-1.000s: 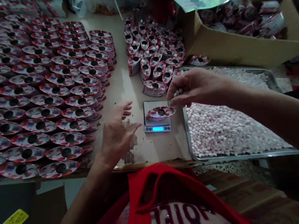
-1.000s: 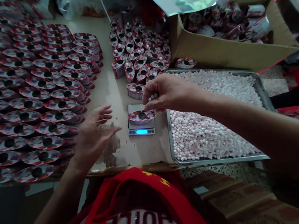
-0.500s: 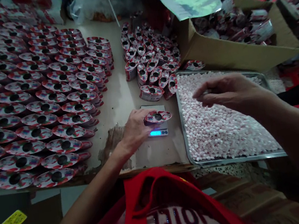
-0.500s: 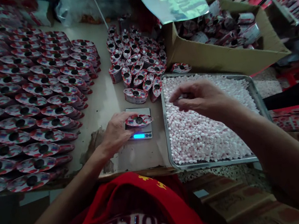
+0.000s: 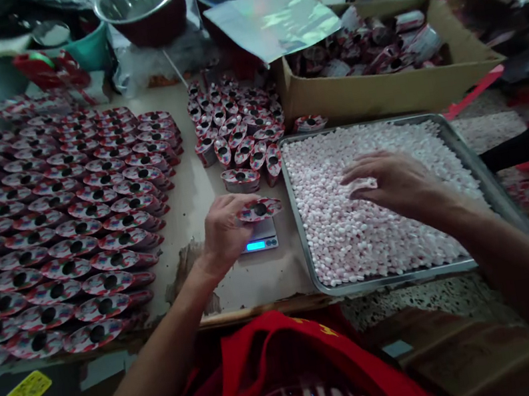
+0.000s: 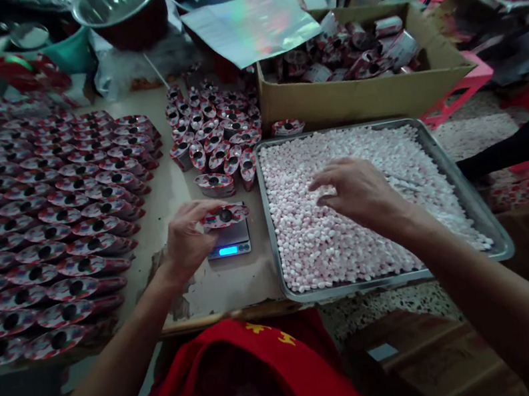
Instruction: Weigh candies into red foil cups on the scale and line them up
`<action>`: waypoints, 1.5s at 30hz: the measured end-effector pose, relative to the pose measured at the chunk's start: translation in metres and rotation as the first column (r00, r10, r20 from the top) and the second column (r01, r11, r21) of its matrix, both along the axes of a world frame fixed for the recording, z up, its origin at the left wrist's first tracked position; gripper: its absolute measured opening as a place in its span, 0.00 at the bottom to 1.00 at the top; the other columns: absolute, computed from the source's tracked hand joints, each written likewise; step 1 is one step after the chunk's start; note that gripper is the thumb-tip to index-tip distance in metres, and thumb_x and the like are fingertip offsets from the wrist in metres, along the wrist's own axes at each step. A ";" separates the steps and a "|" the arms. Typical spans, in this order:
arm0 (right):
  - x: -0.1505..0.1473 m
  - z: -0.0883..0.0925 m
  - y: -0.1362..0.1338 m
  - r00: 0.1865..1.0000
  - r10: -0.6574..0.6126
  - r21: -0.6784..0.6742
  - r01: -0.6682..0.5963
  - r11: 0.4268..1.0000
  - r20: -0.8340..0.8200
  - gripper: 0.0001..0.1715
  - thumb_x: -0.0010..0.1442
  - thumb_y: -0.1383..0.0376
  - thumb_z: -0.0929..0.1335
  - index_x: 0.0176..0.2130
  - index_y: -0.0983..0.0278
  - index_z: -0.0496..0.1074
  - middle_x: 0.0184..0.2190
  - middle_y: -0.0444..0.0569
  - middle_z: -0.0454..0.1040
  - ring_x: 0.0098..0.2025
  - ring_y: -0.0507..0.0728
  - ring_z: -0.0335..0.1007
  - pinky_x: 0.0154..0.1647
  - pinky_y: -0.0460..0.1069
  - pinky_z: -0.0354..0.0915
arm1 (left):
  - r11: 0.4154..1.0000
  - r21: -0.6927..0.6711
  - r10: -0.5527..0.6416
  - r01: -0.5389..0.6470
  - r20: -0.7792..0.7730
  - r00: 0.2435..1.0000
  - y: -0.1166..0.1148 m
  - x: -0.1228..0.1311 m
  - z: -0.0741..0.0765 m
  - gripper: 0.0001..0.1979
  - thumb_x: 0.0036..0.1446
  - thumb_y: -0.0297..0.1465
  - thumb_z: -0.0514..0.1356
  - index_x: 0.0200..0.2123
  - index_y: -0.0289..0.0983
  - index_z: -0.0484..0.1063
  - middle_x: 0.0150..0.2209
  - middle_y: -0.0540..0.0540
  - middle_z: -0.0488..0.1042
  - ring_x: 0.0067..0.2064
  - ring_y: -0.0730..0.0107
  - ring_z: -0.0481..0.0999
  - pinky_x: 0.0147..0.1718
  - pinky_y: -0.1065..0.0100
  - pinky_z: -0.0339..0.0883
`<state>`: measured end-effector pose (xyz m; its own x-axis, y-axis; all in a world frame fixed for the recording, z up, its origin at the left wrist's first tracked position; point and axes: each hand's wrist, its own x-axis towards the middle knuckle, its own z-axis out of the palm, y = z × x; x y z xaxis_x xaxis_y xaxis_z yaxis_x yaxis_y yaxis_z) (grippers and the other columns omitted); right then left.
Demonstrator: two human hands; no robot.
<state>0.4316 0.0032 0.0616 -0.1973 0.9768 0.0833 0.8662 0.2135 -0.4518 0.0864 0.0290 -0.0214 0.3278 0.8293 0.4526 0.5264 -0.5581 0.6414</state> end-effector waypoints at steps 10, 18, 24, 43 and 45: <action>-0.095 -0.010 -0.015 -0.398 -0.516 -0.502 -0.148 0.852 -0.759 0.17 0.79 0.61 0.60 0.45 0.60 0.77 0.46 0.49 0.84 0.46 0.55 0.82 0.58 0.55 0.76 | 0.770 0.620 -0.131 0.149 -0.076 0.989 0.039 0.085 0.058 0.18 0.67 0.28 0.68 0.57 0.50 0.82 0.52 0.46 0.84 0.54 0.55 0.76 0.57 0.53 0.70; -0.088 -0.015 -0.014 -0.517 -0.600 -0.605 -0.184 0.774 -0.611 0.23 0.79 0.67 0.56 0.47 0.68 0.78 0.41 0.54 0.85 0.45 0.56 0.83 0.57 0.52 0.78 | 0.917 0.396 -0.068 0.039 0.058 0.996 0.039 0.095 0.023 0.16 0.62 0.26 0.71 0.52 0.45 0.84 0.48 0.45 0.84 0.50 0.57 0.79 0.55 0.56 0.72; -0.082 -0.022 -0.022 -0.307 -0.671 -0.674 -0.111 0.730 -0.675 0.15 0.62 0.79 0.67 0.42 0.69 0.81 0.43 0.55 0.86 0.47 0.55 0.85 0.57 0.48 0.77 | 0.994 -0.042 0.106 -0.098 0.271 0.957 0.026 0.060 0.013 0.21 0.55 0.32 0.76 0.51 0.41 0.81 0.49 0.46 0.84 0.50 0.59 0.83 0.54 0.60 0.76; -0.091 -0.019 0.092 0.956 0.188 -0.018 -0.189 0.982 0.225 0.20 0.65 0.70 0.69 0.54 0.63 0.84 0.49 0.57 0.80 0.51 0.64 0.73 0.52 0.54 0.64 | 0.940 -0.292 0.215 -0.178 0.098 0.972 -0.012 -0.072 -0.001 0.26 0.56 0.41 0.75 0.57 0.42 0.80 0.52 0.41 0.85 0.52 0.54 0.84 0.54 0.52 0.76; -0.098 -0.027 0.108 0.886 0.243 -0.107 -0.218 0.970 0.394 0.22 0.65 0.70 0.69 0.56 0.63 0.83 0.49 0.59 0.79 0.49 0.63 0.73 0.46 0.53 0.61 | 0.937 -0.257 0.268 -0.235 0.103 0.958 -0.015 -0.085 0.002 0.24 0.57 0.39 0.75 0.56 0.43 0.80 0.50 0.43 0.85 0.51 0.55 0.84 0.54 0.53 0.76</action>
